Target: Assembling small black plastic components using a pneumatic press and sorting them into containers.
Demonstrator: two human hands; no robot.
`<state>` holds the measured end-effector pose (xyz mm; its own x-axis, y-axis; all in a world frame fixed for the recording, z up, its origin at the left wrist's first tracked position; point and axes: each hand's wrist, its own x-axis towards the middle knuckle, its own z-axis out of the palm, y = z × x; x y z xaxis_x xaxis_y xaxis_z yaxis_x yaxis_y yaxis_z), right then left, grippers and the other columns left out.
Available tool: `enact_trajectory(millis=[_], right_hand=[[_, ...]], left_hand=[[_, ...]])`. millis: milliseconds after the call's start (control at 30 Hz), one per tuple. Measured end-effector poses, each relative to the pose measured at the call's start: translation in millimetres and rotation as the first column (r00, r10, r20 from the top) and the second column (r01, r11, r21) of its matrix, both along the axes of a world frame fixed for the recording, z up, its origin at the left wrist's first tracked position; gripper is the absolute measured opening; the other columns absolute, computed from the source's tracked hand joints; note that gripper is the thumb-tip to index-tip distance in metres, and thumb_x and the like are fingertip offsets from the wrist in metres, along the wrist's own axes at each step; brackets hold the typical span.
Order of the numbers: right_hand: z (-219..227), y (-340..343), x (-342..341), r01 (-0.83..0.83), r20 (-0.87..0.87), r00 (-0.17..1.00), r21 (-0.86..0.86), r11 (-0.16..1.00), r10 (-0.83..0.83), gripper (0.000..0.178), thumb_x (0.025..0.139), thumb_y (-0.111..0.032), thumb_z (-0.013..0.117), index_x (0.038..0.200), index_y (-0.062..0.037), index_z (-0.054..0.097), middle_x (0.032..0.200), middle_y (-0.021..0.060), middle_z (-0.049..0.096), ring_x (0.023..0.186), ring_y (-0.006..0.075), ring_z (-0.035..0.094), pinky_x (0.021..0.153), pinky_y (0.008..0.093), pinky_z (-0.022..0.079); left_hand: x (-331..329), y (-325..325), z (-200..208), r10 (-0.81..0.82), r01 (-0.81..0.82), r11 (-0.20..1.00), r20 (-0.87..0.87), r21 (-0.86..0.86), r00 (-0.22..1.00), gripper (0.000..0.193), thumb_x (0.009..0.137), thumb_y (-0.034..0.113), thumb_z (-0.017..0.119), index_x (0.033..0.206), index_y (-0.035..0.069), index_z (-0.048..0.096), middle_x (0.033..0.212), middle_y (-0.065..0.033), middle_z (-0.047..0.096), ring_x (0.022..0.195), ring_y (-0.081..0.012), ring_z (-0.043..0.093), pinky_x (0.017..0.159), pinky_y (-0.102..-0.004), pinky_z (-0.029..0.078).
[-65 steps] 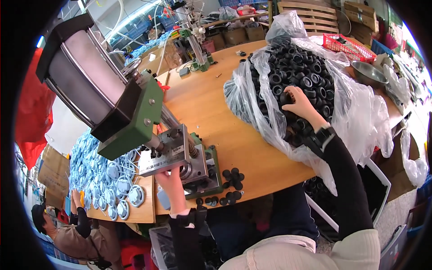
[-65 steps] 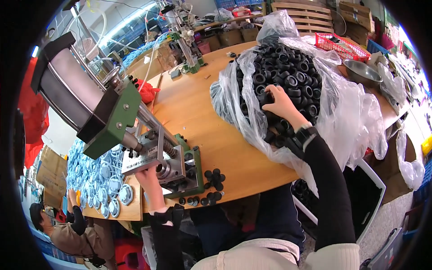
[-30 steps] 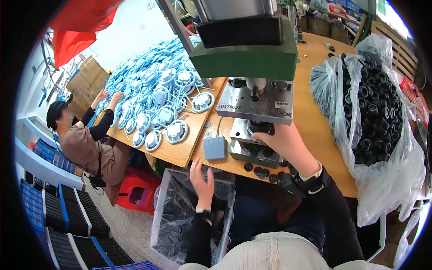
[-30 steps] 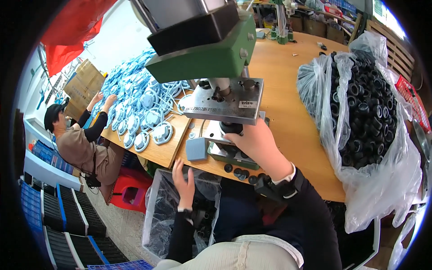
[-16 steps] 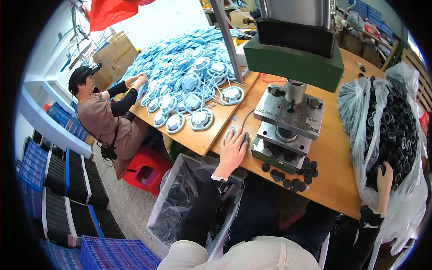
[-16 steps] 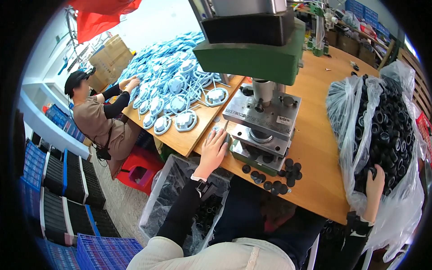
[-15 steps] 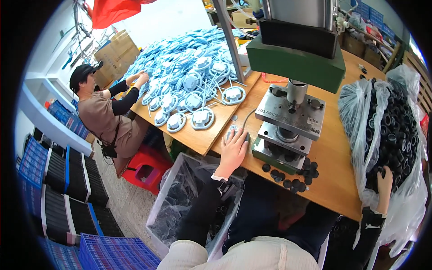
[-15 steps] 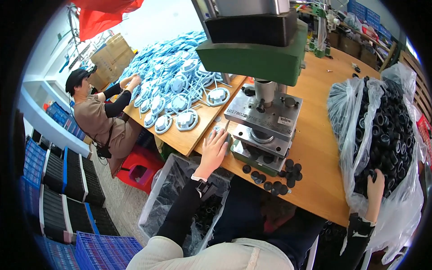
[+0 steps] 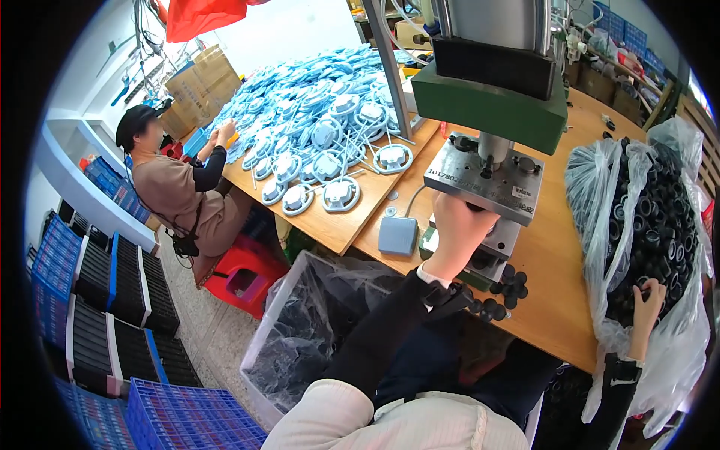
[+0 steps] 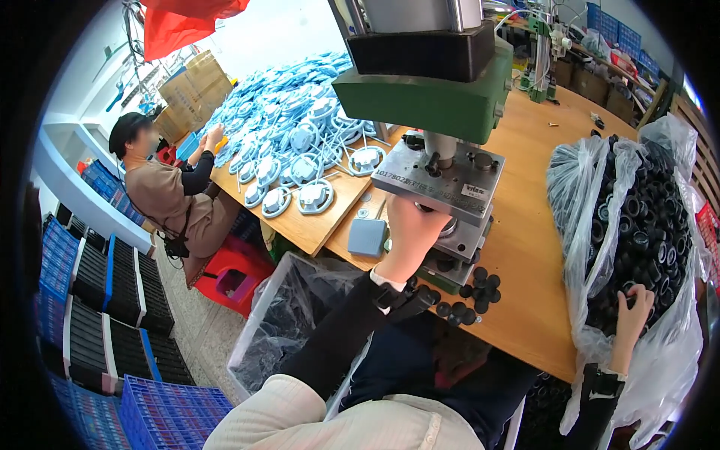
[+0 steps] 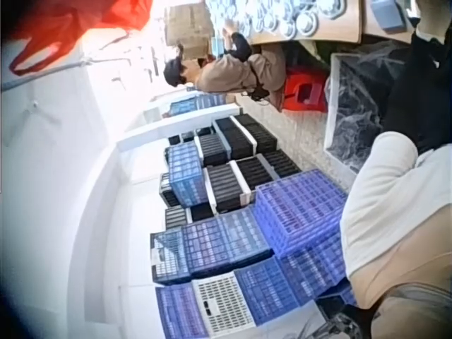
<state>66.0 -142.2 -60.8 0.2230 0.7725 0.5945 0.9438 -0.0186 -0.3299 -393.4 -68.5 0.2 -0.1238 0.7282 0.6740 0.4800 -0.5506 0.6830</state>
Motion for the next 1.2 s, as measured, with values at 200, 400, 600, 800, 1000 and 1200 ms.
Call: enact_trajectory(millis=[200,400,600,800,1000,1200], right_hand=[[10,-15,17,-0.227,-0.693,0.673,0.141,0.964,0.26,0.032,0.083,-0.003,0.064,0.112,-0.0038,0.051,0.103,0.0026,0.052,0.094,0.0112,0.05,0.085,0.0233,0.039],[60,-17,-125,-0.521,-0.935,0.086,0.253,0.815,0.345,0.041,0.083,0.004,0.059,0.123,0.0001,0.053,0.106,0.0057,0.06,0.097,0.0128,0.058,0.088,0.0239,0.045],[69,2,-266,-0.622,-0.949,0.034,0.226,0.75,0.314,0.037,0.08,0.008,0.06,0.117,0.0014,0.057,0.11,0.0064,0.059,0.101,0.0146,0.059,0.089,0.0249,0.046],[69,12,-325,-0.603,-0.912,0.133,0.237,0.762,0.389,0.036,0.076,-0.001,0.073,0.111,0.001,0.063,0.117,0.0053,0.051,0.081,0.0066,0.054,0.071,0.0209,0.045],[58,30,-354,-0.491,-0.702,0.435,0.34,0.802,0.564,0.029,0.076,-0.009,0.075,0.102,-0.0004,0.063,0.093,0.0073,0.06,0.066,0.0131,0.052,0.061,0.0247,0.045],[75,48,-356,-0.545,-0.433,0.735,0.081,0.835,0.522,0.034,0.078,-0.025,0.074,0.098,-0.0012,0.062,0.086,0.0157,0.062,0.071,0.0316,0.059,0.066,0.0373,0.049]], left_hand=[[8,6,-11,0.177,-0.177,0.98,0.007,0.089,0.984,0.025,0.064,0.023,0.076,0.08,0.01,0.063,0.07,-0.0032,0.061,0.079,-0.0266,0.06,0.067,-0.0377,0.041],[-10,-11,-4,0.095,-0.083,0.993,-0.156,0.079,0.983,0.027,0.068,0.025,0.078,0.085,0.01,0.064,0.076,-0.0018,0.064,0.077,-0.0241,0.061,0.07,-0.0348,0.045],[-79,-102,-69,0.269,-0.265,0.963,-0.149,0.049,0.951,0.045,0.064,0.011,0.079,0.104,0.001,0.063,0.101,-0.0107,0.065,0.098,-0.0271,0.06,0.084,-0.0361,0.047],[-177,-211,-195,0.611,-0.601,0.671,-0.135,-0.434,0.78,0.034,0.073,0.022,0.077,0.094,-0.001,0.064,0.088,-0.0165,0.066,0.084,-0.0312,0.064,0.078,-0.0367,0.049],[-250,-287,-315,0.725,-0.685,0.317,-0.298,-0.656,0.621,0.055,0.079,0.042,0.07,0.113,0.0,0.059,0.109,-0.0206,0.062,0.102,-0.0338,0.059,0.089,-0.0388,0.044],[-242,-258,-344,0.556,-0.572,0.329,-0.335,-0.751,0.76,0.062,0.088,0.043,0.058,0.127,-0.004,0.048,0.13,-0.0238,0.049,0.123,-0.0378,0.044,0.103,-0.0416,0.034]])
